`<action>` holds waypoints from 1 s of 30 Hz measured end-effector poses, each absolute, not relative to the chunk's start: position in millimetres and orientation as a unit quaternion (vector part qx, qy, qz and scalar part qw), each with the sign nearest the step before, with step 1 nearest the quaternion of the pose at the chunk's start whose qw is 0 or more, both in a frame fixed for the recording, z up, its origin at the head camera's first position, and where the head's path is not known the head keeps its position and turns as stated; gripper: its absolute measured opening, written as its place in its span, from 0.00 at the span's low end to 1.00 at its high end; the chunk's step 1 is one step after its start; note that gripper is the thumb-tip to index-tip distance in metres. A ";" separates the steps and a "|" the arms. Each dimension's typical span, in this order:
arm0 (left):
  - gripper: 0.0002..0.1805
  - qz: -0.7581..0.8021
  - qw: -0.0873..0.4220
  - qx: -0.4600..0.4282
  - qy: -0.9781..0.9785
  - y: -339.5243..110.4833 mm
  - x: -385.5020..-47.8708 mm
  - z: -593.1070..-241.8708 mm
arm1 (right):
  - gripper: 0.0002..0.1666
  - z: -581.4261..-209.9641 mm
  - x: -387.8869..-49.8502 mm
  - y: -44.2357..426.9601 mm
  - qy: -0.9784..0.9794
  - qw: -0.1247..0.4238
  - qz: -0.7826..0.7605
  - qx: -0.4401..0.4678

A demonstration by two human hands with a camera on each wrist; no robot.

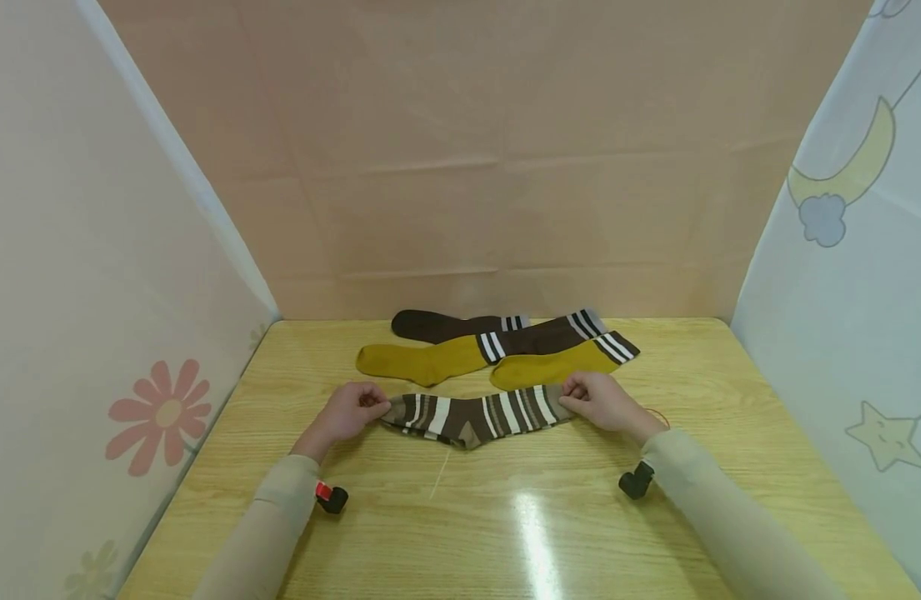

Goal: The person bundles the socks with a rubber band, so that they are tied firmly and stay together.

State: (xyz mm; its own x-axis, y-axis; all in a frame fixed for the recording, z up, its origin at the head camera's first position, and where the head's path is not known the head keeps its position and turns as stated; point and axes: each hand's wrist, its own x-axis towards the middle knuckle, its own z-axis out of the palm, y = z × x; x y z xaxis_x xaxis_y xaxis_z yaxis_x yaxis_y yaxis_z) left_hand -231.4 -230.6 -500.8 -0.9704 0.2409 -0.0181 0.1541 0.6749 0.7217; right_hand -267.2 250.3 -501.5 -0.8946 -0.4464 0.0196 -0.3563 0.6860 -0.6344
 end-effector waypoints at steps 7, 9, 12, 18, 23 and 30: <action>0.03 0.380 0.049 0.099 0.918 -228.5 -231.1 -501.3 | 0.06 -502.5 -266.1 250.6 0.913 0.066 -0.334 -0.223; 0.03 0.377 0.048 0.101 0.920 -228.1 -231.0 -500.8 | 0.06 -501.3 -265.4 250.5 0.914 0.067 -0.333 -0.223; 0.03 0.373 0.047 0.106 0.921 -227.0 -230.5 -500.0 | 0.05 -499.2 -264.6 250.6 0.915 0.067 -0.328 -0.225; 0.03 0.379 0.030 0.100 0.920 -222.3 -229.6 -497.6 | 0.06 -494.8 -264.3 254.1 0.918 0.073 -0.332 -0.204; 0.05 0.395 -0.019 0.078 0.915 -212.2 -230.8 -497.1 | 0.06 -494.4 -267.6 262.2 0.923 0.062 -0.330 -0.189; 0.04 0.416 -0.056 0.080 0.904 -184.2 -236.0 -485.4 | 0.07 -493.0 -273.5 275.0 0.926 0.028 -0.331 -0.180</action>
State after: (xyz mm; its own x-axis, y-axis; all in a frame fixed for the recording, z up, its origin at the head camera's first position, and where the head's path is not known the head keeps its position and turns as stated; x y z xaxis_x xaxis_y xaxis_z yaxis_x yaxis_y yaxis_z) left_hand -236.0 -184.2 -485.4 -0.9810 0.0978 0.1678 0.1911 0.6408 0.7435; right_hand -273.5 275.0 -493.0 -0.9337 -0.3516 0.0675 -0.3147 0.7163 -0.6228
